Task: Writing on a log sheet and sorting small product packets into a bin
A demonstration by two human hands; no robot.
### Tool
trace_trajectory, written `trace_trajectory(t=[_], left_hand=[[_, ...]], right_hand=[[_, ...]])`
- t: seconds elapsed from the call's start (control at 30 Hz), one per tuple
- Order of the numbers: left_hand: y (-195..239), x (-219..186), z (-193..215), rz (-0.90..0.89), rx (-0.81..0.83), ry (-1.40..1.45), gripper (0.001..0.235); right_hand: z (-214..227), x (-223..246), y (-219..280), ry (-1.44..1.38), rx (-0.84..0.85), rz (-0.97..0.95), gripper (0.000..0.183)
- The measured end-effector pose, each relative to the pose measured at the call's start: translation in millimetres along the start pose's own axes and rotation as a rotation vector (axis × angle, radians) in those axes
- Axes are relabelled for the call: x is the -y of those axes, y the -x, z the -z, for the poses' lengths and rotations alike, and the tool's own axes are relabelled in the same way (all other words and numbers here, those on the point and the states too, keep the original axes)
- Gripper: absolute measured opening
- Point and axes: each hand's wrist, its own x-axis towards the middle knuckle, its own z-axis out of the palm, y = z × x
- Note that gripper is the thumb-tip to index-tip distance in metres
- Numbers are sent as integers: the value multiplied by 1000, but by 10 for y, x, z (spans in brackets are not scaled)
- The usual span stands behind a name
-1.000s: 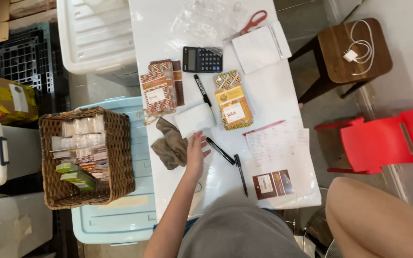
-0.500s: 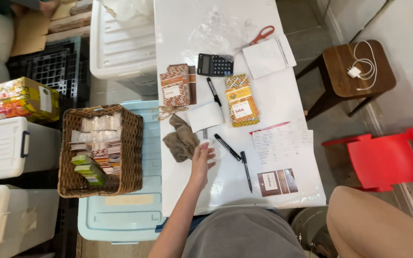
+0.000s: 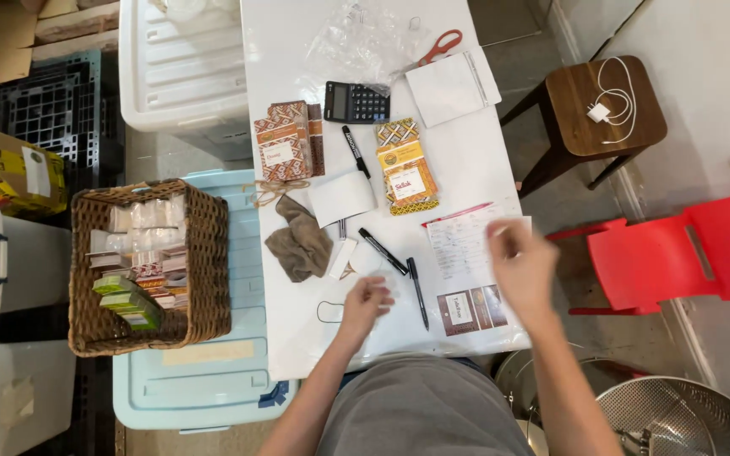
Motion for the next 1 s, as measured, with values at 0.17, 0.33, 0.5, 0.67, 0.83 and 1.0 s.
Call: trace_trajectory(t=[0.17, 0.33, 0.5, 0.67, 0.83, 1.0], left_hand=[[-397, 942, -77, -72, 99, -483, 25], [68, 532, -580, -460, 264, -910, 15], [75, 953, -654, -836, 279, -1275, 20], [284, 967, -647, -993, 162, -1319, 26], [142, 1026, -599, -923, 44, -1246, 26], [18, 1086, -673, -816, -94, -1237, 19]], right_hand=[[82, -1263, 845, 606, 456, -363, 52], [3, -794, 939, 659, 548, -577, 104], [-59, -755, 985, 708, 567, -594, 111], [63, -1031, 1004, 688, 675, -675, 86], [313, -1347, 826, 394, 674, -650, 82], [284, -1260, 683, 506, 651, -600, 82]])
